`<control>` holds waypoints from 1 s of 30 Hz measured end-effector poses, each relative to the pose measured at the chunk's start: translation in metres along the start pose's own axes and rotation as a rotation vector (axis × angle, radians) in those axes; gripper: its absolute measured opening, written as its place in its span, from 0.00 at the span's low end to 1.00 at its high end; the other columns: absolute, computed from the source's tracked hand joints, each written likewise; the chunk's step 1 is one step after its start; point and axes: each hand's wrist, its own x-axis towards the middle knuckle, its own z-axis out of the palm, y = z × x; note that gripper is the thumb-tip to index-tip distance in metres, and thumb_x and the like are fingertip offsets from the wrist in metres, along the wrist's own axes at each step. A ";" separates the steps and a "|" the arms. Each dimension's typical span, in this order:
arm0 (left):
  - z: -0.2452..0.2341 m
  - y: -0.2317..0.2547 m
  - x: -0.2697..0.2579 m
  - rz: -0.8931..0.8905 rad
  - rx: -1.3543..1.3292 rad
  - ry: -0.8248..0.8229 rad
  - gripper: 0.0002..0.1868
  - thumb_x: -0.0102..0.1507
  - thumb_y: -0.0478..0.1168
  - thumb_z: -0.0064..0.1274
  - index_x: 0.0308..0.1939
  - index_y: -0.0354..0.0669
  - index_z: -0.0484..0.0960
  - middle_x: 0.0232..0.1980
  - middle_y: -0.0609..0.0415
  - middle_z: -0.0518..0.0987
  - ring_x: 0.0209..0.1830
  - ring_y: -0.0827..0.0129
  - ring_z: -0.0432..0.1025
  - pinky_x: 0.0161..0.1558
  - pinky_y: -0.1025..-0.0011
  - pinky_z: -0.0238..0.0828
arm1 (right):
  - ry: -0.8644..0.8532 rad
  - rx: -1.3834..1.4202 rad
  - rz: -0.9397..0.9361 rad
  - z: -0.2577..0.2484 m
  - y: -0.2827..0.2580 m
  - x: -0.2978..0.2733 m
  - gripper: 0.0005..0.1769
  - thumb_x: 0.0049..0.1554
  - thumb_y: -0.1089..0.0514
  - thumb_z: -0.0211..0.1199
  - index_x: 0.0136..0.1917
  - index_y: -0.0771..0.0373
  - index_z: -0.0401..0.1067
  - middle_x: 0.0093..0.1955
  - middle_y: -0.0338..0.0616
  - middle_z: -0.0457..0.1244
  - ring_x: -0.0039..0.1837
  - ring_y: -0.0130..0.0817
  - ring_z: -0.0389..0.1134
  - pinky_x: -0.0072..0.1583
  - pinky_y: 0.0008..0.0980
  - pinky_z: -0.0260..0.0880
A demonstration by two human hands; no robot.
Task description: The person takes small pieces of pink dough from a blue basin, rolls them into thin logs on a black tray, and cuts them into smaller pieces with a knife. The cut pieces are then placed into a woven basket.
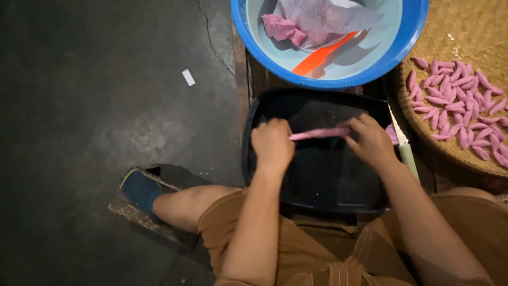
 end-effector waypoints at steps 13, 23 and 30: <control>0.006 0.028 0.003 0.193 0.159 -0.236 0.75 0.41 0.67 0.72 0.80 0.42 0.44 0.84 0.43 0.35 0.85 0.51 0.27 0.77 0.39 0.26 | 0.269 -0.411 -0.204 0.061 -0.037 0.064 0.42 0.62 0.38 0.60 0.78 0.67 0.60 0.79 0.60 0.52 0.80 0.64 0.45 0.77 0.70 0.39; 0.009 0.031 -0.002 0.143 0.386 -0.462 0.77 0.44 0.63 0.74 0.82 0.50 0.36 0.85 0.50 0.30 0.84 0.52 0.24 0.74 0.35 0.22 | -0.074 -0.411 -0.163 0.081 -0.029 -0.026 0.59 0.54 0.24 0.49 0.81 0.69 0.44 0.86 0.62 0.36 0.85 0.58 0.28 0.72 0.79 0.20; -0.005 0.036 0.003 0.111 0.365 -0.480 0.73 0.43 0.58 0.76 0.81 0.55 0.42 0.86 0.54 0.33 0.86 0.55 0.25 0.77 0.38 0.24 | 0.098 -0.338 -0.113 0.085 -0.019 0.080 0.59 0.60 0.24 0.49 0.84 0.73 0.45 0.85 0.70 0.38 0.85 0.65 0.32 0.77 0.77 0.24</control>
